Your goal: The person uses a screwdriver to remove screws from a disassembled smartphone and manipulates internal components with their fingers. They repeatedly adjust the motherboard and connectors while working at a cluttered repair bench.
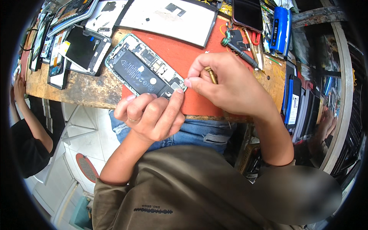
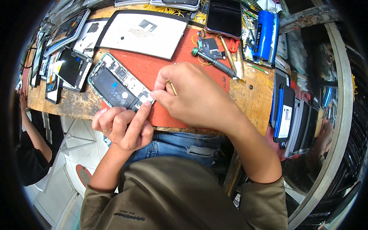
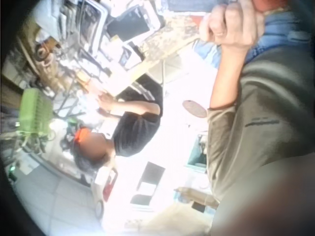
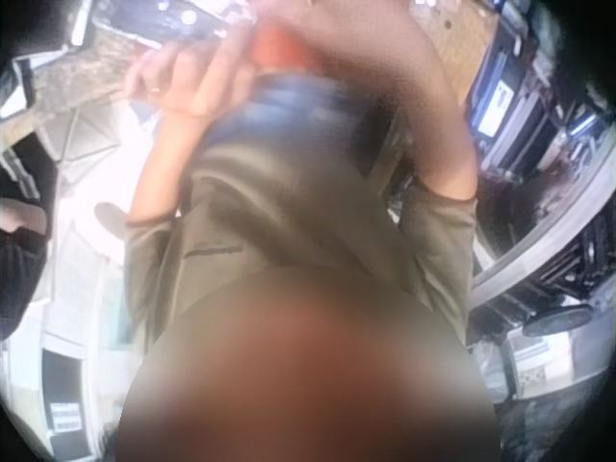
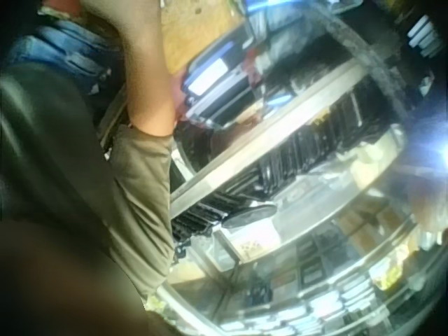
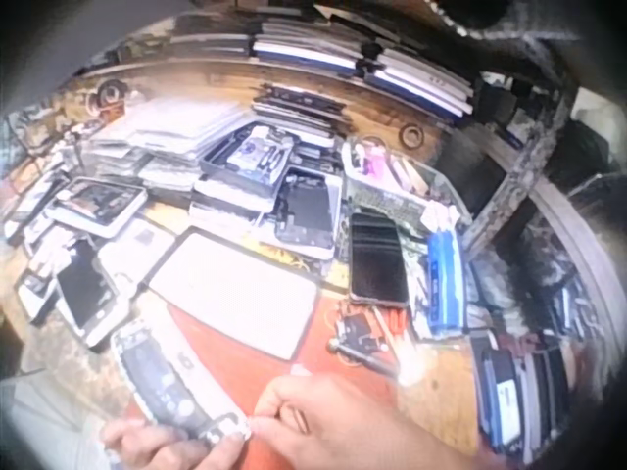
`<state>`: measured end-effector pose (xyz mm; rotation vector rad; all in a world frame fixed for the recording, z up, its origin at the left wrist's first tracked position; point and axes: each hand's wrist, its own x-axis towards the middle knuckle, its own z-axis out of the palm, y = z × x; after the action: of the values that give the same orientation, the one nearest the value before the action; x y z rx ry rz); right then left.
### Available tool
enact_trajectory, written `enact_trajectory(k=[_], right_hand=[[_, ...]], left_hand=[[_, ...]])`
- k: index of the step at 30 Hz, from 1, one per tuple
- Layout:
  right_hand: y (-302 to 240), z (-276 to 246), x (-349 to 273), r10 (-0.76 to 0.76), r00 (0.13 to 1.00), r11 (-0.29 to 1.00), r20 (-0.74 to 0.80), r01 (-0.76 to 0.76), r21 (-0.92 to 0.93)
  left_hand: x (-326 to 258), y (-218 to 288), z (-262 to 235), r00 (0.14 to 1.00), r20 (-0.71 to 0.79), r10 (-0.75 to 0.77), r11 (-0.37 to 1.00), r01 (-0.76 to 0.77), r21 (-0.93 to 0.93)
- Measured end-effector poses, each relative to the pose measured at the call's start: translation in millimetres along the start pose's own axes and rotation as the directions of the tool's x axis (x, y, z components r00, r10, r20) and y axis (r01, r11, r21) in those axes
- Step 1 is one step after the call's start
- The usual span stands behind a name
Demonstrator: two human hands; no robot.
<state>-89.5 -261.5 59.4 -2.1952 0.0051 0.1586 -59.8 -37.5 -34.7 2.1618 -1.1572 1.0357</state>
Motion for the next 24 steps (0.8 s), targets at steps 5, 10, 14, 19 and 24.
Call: enact_trajectory(k=[5, 10, 14, 19, 24], right_hand=[[-4, -18, 29, -0.012, 0.96, 0.955, 0.28, 0.094, -0.282], [-31, -20, 51, -0.404, 0.843, 0.624, 0.355, 0.538, -0.567], [-54, -22, 48, -0.264, 0.799, 0.476, 0.541, 0.596, -0.647], [-66, -14, 42, -0.266, 0.811, 0.377, 0.52, 0.584, -0.719], [-66, -13, 44, -0.333, 0.81, 0.368, 0.483, 0.583, -0.724]], left_hand=[[-1, 0, 0, 1.0, 0.007, 0.001, 1.0, -0.001, 0.004], [3, 5, -4, 0.999, 0.037, -0.032, 0.999, 0.032, 0.0], [11, 20, -26, 0.984, 0.122, -0.127, 0.985, 0.11, 0.131], [20, 33, -53, 0.863, 0.471, -0.184, 0.983, 0.151, 0.108], [22, 35, -61, 0.809, 0.555, -0.197, 0.979, 0.195, 0.062]])
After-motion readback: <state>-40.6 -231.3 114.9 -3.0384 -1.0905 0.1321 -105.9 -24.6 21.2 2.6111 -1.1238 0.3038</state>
